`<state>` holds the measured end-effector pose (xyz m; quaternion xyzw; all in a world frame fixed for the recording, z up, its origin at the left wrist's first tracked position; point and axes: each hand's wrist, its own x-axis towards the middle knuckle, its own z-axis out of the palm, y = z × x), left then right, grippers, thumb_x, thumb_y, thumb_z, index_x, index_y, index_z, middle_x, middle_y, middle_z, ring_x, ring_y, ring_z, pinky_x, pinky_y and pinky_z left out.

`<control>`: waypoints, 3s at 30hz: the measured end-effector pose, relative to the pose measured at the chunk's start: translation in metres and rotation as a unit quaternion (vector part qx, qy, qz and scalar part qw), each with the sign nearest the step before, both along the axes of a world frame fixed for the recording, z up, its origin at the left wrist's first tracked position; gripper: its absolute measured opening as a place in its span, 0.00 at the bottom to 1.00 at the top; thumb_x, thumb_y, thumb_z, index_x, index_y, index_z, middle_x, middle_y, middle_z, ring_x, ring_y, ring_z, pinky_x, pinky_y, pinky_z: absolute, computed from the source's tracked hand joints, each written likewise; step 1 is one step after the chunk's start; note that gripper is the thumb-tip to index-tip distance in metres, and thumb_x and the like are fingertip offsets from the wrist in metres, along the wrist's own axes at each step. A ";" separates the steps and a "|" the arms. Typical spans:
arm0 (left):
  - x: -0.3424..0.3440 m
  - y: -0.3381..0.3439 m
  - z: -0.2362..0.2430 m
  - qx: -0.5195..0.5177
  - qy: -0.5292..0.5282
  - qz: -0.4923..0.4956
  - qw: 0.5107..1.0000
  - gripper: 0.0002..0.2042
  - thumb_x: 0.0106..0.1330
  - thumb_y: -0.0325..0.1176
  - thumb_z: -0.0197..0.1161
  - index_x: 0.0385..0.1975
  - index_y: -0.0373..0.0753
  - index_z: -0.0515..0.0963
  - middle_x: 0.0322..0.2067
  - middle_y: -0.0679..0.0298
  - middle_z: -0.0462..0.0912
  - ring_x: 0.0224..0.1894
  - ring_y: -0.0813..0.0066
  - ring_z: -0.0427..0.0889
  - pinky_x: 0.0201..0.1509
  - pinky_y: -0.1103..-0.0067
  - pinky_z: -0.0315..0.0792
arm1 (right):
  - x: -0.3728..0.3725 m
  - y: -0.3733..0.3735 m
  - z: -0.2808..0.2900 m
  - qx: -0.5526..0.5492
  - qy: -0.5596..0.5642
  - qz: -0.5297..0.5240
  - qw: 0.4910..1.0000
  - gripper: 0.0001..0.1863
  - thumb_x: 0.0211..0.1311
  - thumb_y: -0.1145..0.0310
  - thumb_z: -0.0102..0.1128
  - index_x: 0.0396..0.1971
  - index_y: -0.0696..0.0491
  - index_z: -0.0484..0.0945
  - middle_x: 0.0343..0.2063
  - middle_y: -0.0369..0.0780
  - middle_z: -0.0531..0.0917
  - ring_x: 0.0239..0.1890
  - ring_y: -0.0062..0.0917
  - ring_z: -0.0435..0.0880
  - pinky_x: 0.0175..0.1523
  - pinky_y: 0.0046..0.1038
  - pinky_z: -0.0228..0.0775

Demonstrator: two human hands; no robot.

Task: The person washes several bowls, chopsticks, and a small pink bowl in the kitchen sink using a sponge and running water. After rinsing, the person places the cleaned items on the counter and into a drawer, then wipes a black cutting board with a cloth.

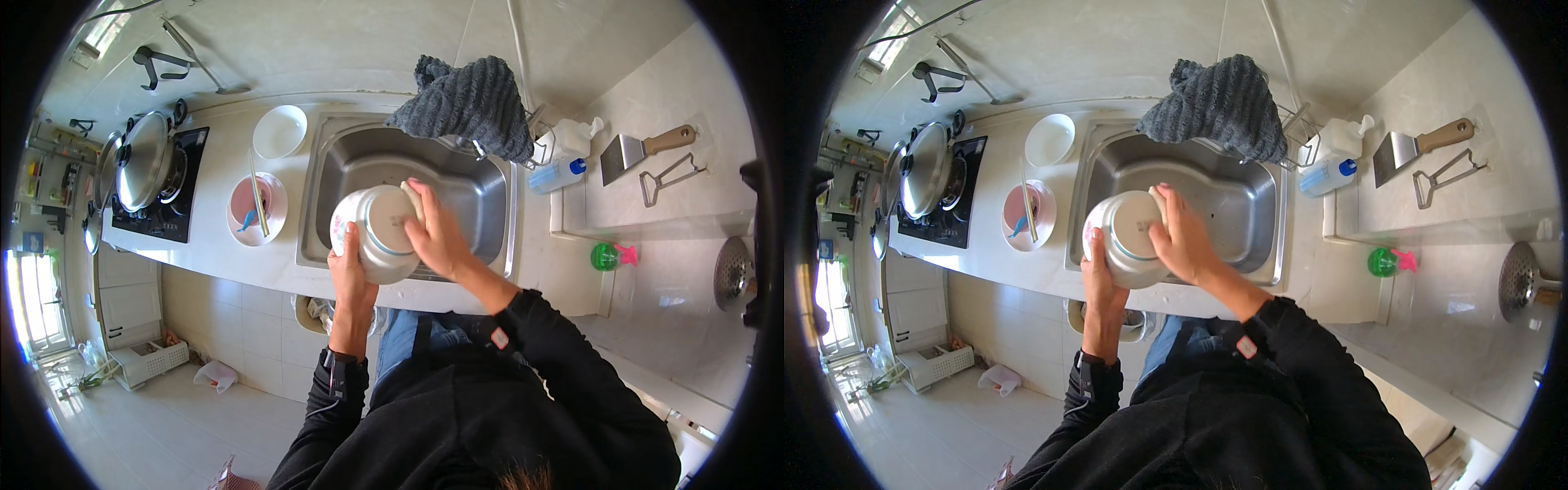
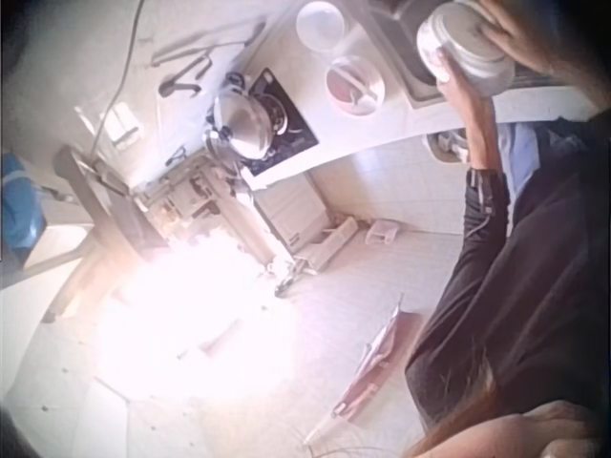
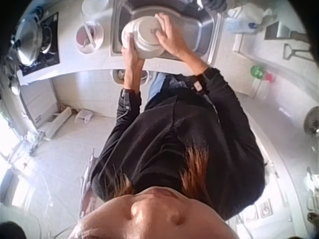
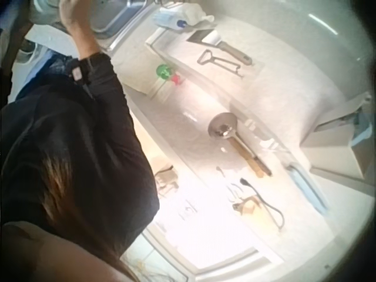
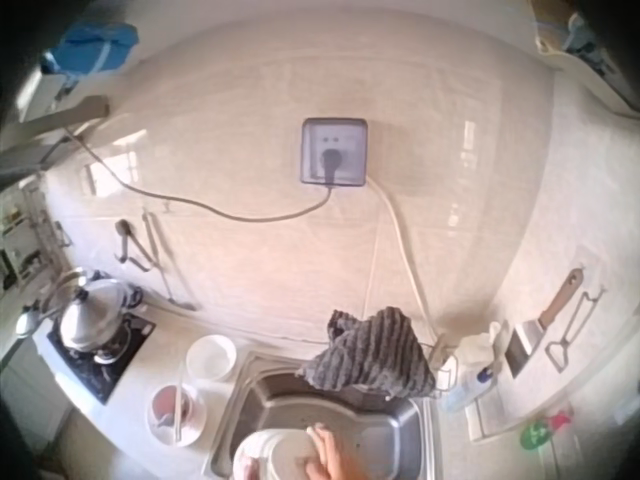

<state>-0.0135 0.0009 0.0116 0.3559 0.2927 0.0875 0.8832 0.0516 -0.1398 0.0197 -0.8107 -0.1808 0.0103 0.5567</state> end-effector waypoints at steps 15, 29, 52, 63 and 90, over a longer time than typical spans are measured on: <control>0.001 0.002 0.008 -0.007 -0.031 -0.010 0.999 0.20 0.68 0.40 0.59 0.52 0.31 0.71 0.45 0.58 0.80 0.43 0.69 0.81 0.46 0.75 0.78 | -0.026 0.001 0.021 -0.083 -0.234 0.140 0.959 0.21 0.61 0.76 0.52 0.54 0.67 0.69 0.54 0.58 0.72 0.61 0.50 0.67 0.64 0.42 0.61; 0.009 0.003 -0.008 -0.223 0.019 -0.086 0.971 0.22 0.72 0.52 0.46 0.55 0.43 0.72 0.50 0.65 0.79 0.49 0.70 0.79 0.55 0.72 0.73 | -0.016 -0.032 0.011 -0.036 -0.242 0.127 0.961 0.20 0.65 0.77 0.46 0.57 0.59 0.70 0.59 0.47 0.71 0.65 0.40 0.65 0.70 0.43 0.51; 0.109 0.013 -0.100 0.022 -0.024 -0.189 0.981 0.15 0.66 0.33 0.61 0.48 0.30 0.73 0.43 0.62 0.79 0.44 0.73 0.80 0.45 0.77 0.75 | 0.100 -0.118 -0.095 -0.430 0.015 -0.056 0.901 0.31 0.54 0.76 0.50 0.61 0.47 0.63 0.35 0.50 0.82 0.39 0.47 0.80 0.42 0.45 0.72; 0.136 0.009 -0.104 0.095 -0.086 -0.274 0.953 0.11 0.59 0.24 0.63 0.42 0.33 0.75 0.33 0.67 0.81 0.31 0.83 0.77 0.29 0.84 0.68 | 0.093 -0.116 -0.106 -0.405 0.066 -0.110 0.905 0.26 0.53 0.75 0.49 0.56 0.51 0.68 0.36 0.53 0.82 0.40 0.49 0.80 0.44 0.47 0.71; 0.109 -0.005 -0.075 0.244 -0.097 -0.331 0.907 0.06 0.62 0.25 0.60 0.37 0.32 0.78 0.31 0.72 0.80 0.34 0.88 0.73 0.37 0.85 0.68 | 0.135 0.014 -0.102 -0.209 -0.167 -0.031 0.963 0.08 0.54 0.68 0.57 0.32 0.55 0.75 0.30 0.44 0.80 0.32 0.42 0.78 0.41 0.45 0.66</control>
